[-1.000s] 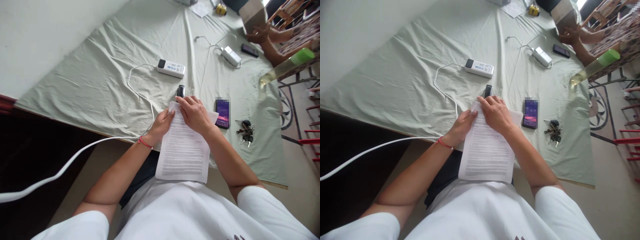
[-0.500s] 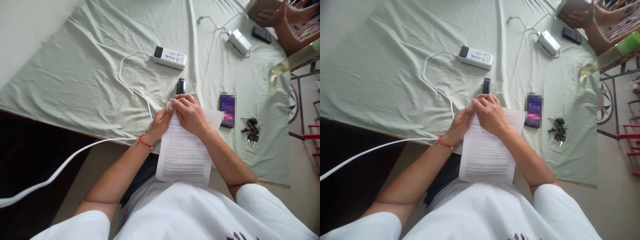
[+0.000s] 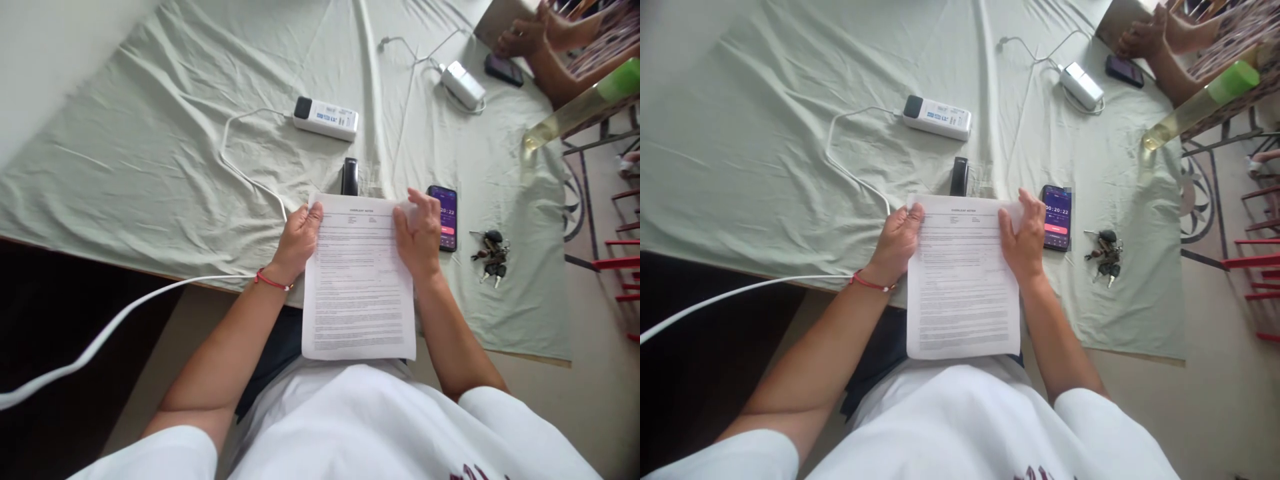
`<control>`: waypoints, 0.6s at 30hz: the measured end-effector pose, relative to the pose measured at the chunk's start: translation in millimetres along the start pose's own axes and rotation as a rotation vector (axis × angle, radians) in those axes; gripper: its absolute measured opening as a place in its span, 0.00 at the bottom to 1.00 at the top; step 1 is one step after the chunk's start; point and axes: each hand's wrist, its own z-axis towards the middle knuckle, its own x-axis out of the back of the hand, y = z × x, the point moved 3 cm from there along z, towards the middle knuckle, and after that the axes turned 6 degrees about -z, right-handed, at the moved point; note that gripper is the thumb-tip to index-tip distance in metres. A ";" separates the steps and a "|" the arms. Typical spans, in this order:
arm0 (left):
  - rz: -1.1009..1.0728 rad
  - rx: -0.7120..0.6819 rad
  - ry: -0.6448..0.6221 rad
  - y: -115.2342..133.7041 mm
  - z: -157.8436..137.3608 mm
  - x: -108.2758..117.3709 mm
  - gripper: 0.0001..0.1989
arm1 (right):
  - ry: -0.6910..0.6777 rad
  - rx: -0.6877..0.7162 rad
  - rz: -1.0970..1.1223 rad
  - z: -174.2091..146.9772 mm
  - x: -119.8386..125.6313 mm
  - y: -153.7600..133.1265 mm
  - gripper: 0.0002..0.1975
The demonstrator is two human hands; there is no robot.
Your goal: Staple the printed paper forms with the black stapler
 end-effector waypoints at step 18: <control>-0.105 0.009 0.092 -7.5 -1.9 15.1 0.23 | -0.544 -0.736 1.117 -28.0 -6.4 6.5 0.27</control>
